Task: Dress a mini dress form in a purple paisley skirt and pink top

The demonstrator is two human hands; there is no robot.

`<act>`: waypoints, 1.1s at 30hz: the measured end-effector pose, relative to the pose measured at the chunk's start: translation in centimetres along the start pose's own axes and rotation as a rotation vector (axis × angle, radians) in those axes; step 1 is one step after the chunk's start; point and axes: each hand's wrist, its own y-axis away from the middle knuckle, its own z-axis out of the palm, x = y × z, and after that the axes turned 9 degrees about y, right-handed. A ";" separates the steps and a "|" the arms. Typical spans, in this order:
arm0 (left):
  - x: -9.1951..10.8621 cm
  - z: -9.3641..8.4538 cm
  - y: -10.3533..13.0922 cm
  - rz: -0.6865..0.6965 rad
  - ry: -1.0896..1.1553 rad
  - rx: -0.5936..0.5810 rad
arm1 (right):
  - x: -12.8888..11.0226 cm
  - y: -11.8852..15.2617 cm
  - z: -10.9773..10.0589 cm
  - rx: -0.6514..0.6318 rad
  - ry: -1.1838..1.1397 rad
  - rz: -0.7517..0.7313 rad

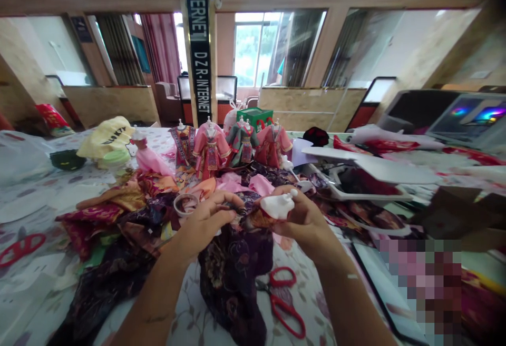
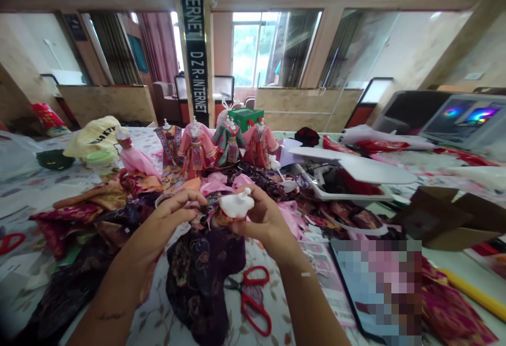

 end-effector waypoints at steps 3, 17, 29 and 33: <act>-0.6 0.4 -0.4 0.000 0.062 0.008 | 0.2 -0.3 -0.3 -0.014 -0.061 0.052; -1.7 -2.1 -1.4 0.077 0.069 -0.329 | 0.0 -1.0 -0.4 -0.277 -0.241 0.161; -2.7 -3.1 -1.8 -0.018 -0.065 -0.297 | 3.1 -4.7 0.4 -0.679 -0.537 -0.027; -2.4 -1.3 -1.2 -0.006 -0.042 -0.329 | 4.0 -5.0 0.7 -0.623 -0.557 0.028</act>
